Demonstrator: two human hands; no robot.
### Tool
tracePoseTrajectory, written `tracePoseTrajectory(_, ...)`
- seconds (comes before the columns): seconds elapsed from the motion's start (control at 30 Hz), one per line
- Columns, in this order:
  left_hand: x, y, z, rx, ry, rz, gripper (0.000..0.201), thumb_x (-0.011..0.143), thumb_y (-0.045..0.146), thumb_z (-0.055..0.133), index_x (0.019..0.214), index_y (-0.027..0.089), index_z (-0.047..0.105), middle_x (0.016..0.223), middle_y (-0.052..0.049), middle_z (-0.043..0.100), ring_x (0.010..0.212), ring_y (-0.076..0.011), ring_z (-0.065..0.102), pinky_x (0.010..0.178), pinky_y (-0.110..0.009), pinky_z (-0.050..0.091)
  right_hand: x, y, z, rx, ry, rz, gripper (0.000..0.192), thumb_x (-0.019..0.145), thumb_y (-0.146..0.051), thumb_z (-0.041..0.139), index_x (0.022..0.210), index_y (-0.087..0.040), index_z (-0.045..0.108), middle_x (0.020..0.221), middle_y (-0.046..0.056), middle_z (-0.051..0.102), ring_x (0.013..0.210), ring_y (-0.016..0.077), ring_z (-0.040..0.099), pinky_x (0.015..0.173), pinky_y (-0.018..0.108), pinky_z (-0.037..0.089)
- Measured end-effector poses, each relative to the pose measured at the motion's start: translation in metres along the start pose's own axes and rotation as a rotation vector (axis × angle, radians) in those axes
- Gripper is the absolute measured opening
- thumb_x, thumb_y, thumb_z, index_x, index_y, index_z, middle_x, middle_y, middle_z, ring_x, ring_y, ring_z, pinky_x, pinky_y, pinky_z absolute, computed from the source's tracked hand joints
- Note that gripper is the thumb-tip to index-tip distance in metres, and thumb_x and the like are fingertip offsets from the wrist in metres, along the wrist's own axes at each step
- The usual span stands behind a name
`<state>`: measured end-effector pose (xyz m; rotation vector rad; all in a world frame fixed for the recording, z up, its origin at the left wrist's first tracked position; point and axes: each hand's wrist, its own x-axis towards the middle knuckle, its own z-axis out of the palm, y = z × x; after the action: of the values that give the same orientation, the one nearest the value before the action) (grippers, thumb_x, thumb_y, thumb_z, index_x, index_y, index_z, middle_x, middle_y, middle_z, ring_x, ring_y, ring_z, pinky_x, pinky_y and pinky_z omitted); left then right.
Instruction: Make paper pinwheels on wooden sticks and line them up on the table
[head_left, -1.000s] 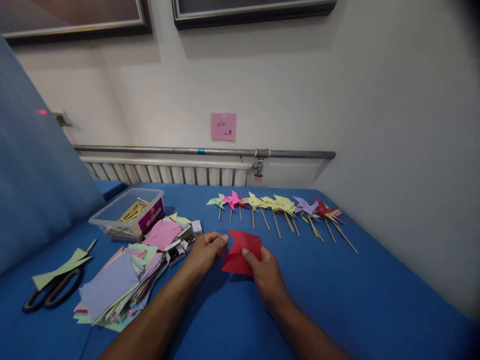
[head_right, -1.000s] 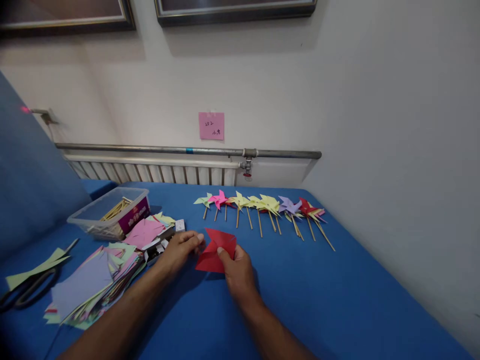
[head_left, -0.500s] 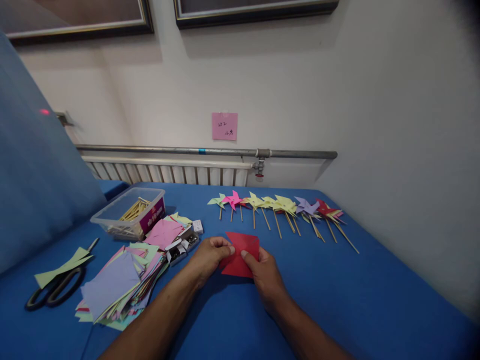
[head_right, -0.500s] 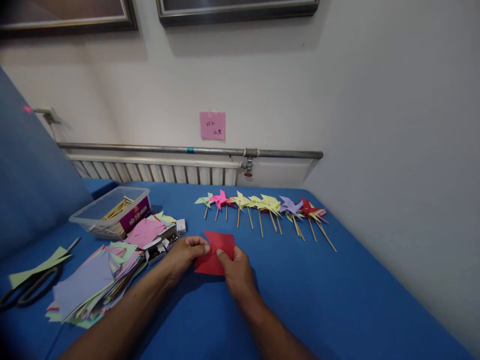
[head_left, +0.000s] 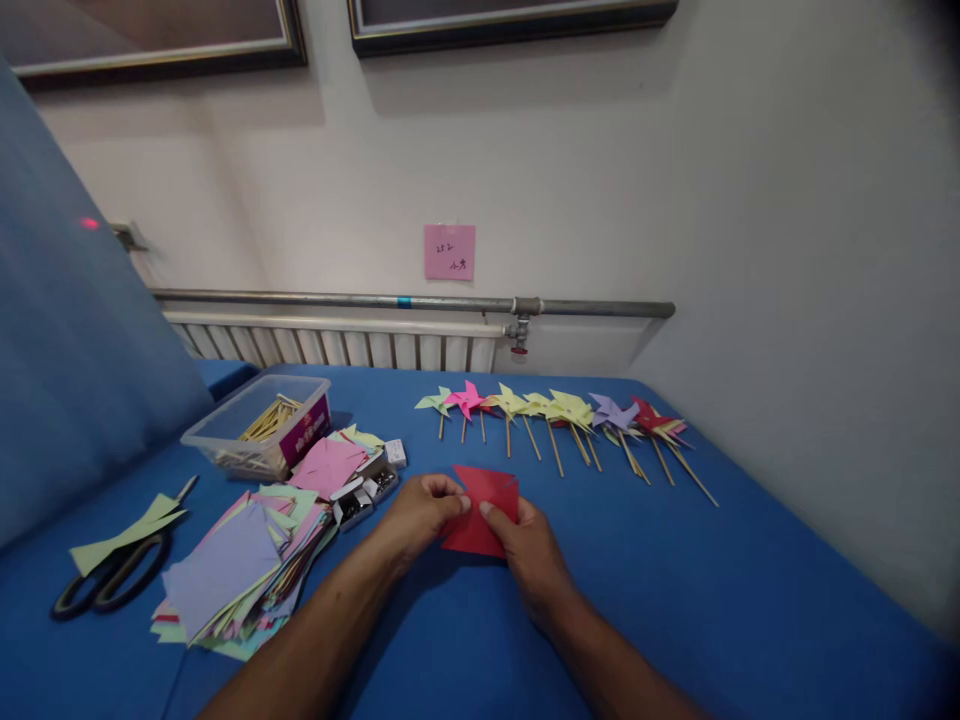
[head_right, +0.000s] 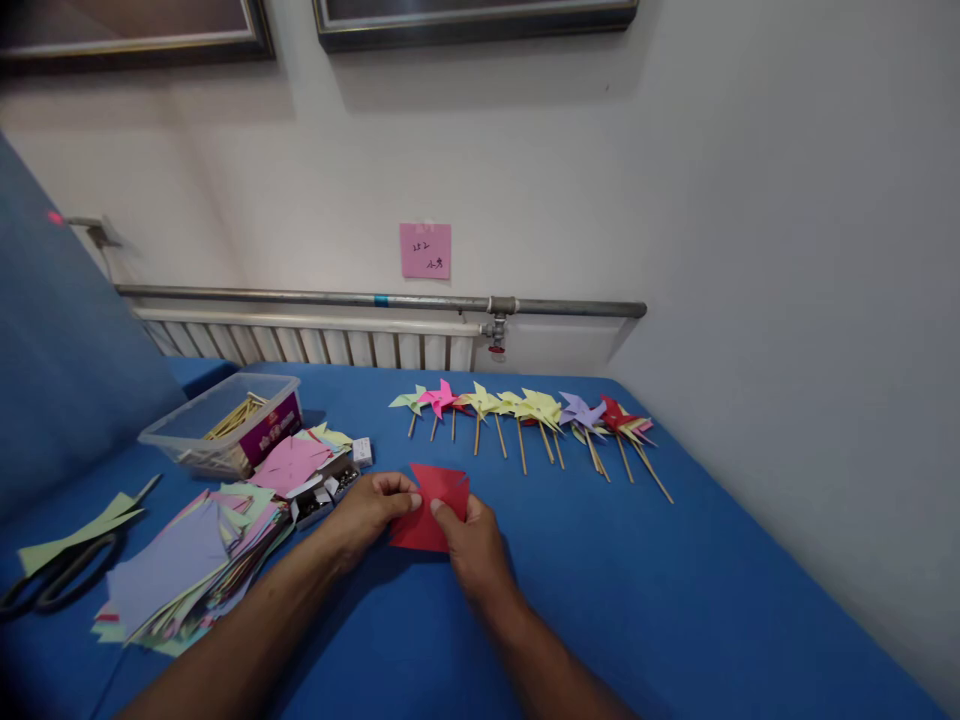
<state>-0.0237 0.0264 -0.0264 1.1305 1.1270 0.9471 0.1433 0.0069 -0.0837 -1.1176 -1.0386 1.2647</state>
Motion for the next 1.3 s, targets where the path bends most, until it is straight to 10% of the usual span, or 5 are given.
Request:
tracePoseTrajectory(0.97,-0.007,0.011,-0.001,-0.047,-0.023,0.056,0.053,0.064,0.067,0.081,0.06,0.021,0.054,0.056,0.005,0.046,0.054,-0.0104,0.035,0.057,-0.027,0.026,0.002,-0.001,0.0,-0.03,0.053,0.011,0.043,0.075,-0.055,0.084,0.101,-0.021,0.082,0.096,0.009,0.087,0.086,0.0325,0.081,0.079,0.042,0.064)
tracePoseTrajectory(1.3,-0.008,0.007,0.002,-0.131,-0.031,-0.032,0.047,0.05,0.047,0.096,0.065,0.018,0.062,0.059,0.002,0.059,0.055,-0.0101,0.045,0.059,-0.026,0.032,-0.001,-0.005,0.004,-0.015,0.008,0.017,0.04,0.073,-0.052,0.086,0.099,-0.021,0.083,0.094,0.009,0.086,0.08,0.0304,0.079,0.072,0.04,0.063)
